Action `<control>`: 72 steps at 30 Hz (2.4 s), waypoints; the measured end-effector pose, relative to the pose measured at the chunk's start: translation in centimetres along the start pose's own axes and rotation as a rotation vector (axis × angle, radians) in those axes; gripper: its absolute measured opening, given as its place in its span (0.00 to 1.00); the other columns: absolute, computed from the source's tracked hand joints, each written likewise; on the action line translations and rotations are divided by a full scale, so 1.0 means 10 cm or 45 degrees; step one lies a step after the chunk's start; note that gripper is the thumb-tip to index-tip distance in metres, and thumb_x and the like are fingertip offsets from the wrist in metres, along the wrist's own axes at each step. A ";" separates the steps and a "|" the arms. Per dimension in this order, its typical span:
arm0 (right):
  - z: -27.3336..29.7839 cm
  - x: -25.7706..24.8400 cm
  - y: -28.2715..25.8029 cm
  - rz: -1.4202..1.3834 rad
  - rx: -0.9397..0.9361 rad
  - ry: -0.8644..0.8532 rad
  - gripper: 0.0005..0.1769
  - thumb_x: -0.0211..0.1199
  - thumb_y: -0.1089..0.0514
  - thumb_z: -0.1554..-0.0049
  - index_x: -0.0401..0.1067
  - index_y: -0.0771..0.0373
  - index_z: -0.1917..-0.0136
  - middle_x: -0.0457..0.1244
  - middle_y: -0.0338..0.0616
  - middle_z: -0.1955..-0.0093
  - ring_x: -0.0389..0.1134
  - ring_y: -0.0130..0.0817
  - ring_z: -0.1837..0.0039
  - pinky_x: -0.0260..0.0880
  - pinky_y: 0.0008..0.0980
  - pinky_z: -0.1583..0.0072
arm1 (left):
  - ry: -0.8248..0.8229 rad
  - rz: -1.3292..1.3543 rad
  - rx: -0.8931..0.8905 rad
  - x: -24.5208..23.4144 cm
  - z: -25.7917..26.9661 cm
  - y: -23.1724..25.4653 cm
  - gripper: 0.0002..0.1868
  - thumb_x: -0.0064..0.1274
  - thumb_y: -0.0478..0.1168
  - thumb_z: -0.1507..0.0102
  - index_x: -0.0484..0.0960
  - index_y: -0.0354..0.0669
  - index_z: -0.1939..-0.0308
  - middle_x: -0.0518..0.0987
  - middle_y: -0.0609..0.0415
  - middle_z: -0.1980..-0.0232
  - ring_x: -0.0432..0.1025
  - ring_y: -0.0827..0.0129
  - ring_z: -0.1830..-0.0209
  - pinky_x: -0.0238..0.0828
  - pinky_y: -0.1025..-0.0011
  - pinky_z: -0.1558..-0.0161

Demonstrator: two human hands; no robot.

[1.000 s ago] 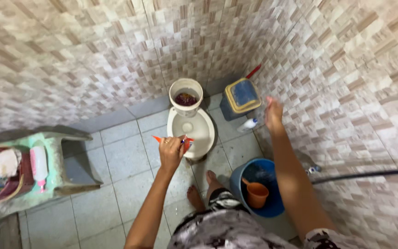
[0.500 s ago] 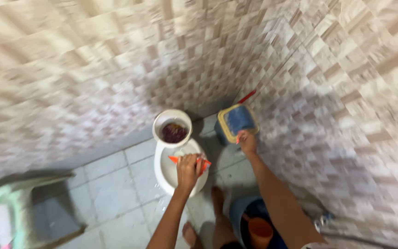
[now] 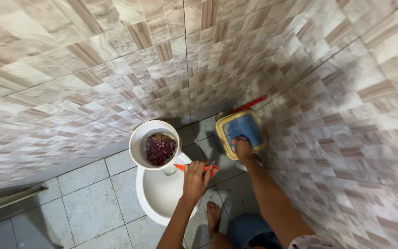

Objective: The person places clothes into a bucket and a toilet bowl, adds detergent from a packet, and uses an orange scoop to pour water from a blue bin into both to begin washing.

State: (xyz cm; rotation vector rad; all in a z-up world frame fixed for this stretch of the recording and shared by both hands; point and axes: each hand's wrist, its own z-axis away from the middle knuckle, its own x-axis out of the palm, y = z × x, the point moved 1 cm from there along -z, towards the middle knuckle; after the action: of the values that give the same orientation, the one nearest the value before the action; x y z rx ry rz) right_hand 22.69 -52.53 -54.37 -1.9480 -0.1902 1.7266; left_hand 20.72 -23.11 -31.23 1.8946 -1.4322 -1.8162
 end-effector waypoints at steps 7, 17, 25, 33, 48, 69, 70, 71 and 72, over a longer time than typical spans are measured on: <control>-0.07 0.46 0.26 0.484 -0.091 -0.799 0.18 0.58 0.59 0.45 0.75 0.52 0.41 0.70 0.53 0.47 0.71 0.53 0.45 0.69 0.52 0.42 | 0.015 0.014 -0.002 0.09 -0.25 -0.14 0.07 0.57 0.37 0.37 0.81 0.40 0.57 0.76 0.48 0.64 0.70 0.55 0.61 0.60 0.57 0.56; -0.10 -0.29 -0.71 -0.334 0.292 -0.631 0.25 0.55 0.40 0.43 0.72 0.54 0.39 0.70 0.52 0.46 0.73 0.49 0.45 0.73 0.49 0.45 | -0.235 0.096 0.129 -0.17 -0.50 -0.18 0.07 0.53 0.31 0.42 0.73 0.35 0.61 0.71 0.41 0.57 0.66 0.48 0.53 0.60 0.52 0.51; 0.34 -0.68 -1.52 -2.444 0.933 -1.606 0.48 0.56 0.26 0.46 0.66 0.69 0.31 0.69 0.56 0.43 0.74 0.44 0.46 0.77 0.43 0.47 | -0.367 0.297 0.306 -0.99 -0.63 -0.34 0.07 0.57 0.29 0.41 0.78 0.40 0.61 0.76 0.49 0.53 0.71 0.53 0.45 0.62 0.52 0.41; 0.18 -0.72 -2.40 -2.396 0.820 -1.293 0.26 0.64 0.56 0.39 0.64 0.65 0.30 0.67 0.49 0.38 0.71 0.41 0.41 0.75 0.39 0.45 | -0.077 -0.259 0.134 -1.91 -0.41 -0.47 0.14 0.62 0.33 0.46 0.84 0.48 0.57 0.79 0.54 0.44 0.70 0.59 0.36 0.47 0.40 0.28; -0.19 0.08 -3.35 -1.389 -0.237 -0.150 0.24 0.66 0.66 0.40 0.63 0.67 0.33 0.67 0.44 0.40 0.69 0.29 0.40 0.70 0.32 0.38 | 0.377 -0.150 -0.446 -2.93 1.40 -0.74 0.11 0.60 0.36 0.39 0.85 0.51 0.52 0.75 0.50 0.37 0.65 0.46 0.36 0.60 0.54 0.36; -0.56 -1.40 -4.09 -0.578 -0.752 -0.028 0.18 0.71 0.56 0.44 0.74 0.66 0.44 0.68 0.54 0.44 0.70 0.51 0.42 0.69 0.40 0.41 | 0.538 0.976 -0.692 -1.85 -0.25 -1.92 0.64 0.73 0.27 0.56 0.47 0.45 0.24 0.66 0.44 0.33 0.69 0.69 0.67 0.73 0.67 0.63; -0.60 -1.47 -4.14 -0.580 -0.747 -0.111 0.19 0.72 0.55 0.45 0.75 0.65 0.43 0.69 0.53 0.43 0.71 0.50 0.41 0.70 0.40 0.41 | 0.462 1.155 -0.675 -1.76 -0.33 -1.99 0.56 0.71 0.28 0.54 0.54 0.43 0.27 0.71 0.45 0.38 0.73 0.70 0.62 0.76 0.69 0.59; -0.61 -1.53 -4.17 -0.580 -0.739 -0.199 0.20 0.72 0.55 0.46 0.76 0.64 0.43 0.69 0.51 0.42 0.71 0.49 0.41 0.70 0.39 0.40 | 0.381 1.336 -0.660 -1.64 -0.38 -2.05 0.48 0.70 0.28 0.51 0.62 0.40 0.30 0.76 0.45 0.43 0.78 0.71 0.56 0.80 0.70 0.54; -0.64 -1.58 -4.19 -0.575 -0.737 -0.195 0.20 0.72 0.55 0.46 0.76 0.64 0.43 0.69 0.51 0.42 0.71 0.49 0.41 0.70 0.39 0.40 | 0.377 1.341 -0.657 -1.56 -0.41 -2.13 0.48 0.70 0.28 0.51 0.62 0.40 0.30 0.76 0.45 0.43 0.78 0.71 0.56 0.80 0.70 0.54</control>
State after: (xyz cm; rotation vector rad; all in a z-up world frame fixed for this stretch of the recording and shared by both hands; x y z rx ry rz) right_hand 35.80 -25.57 -20.53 -1.9284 -1.2012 1.6144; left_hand 38.01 -2.87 -33.71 0.8156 -1.2804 -1.1409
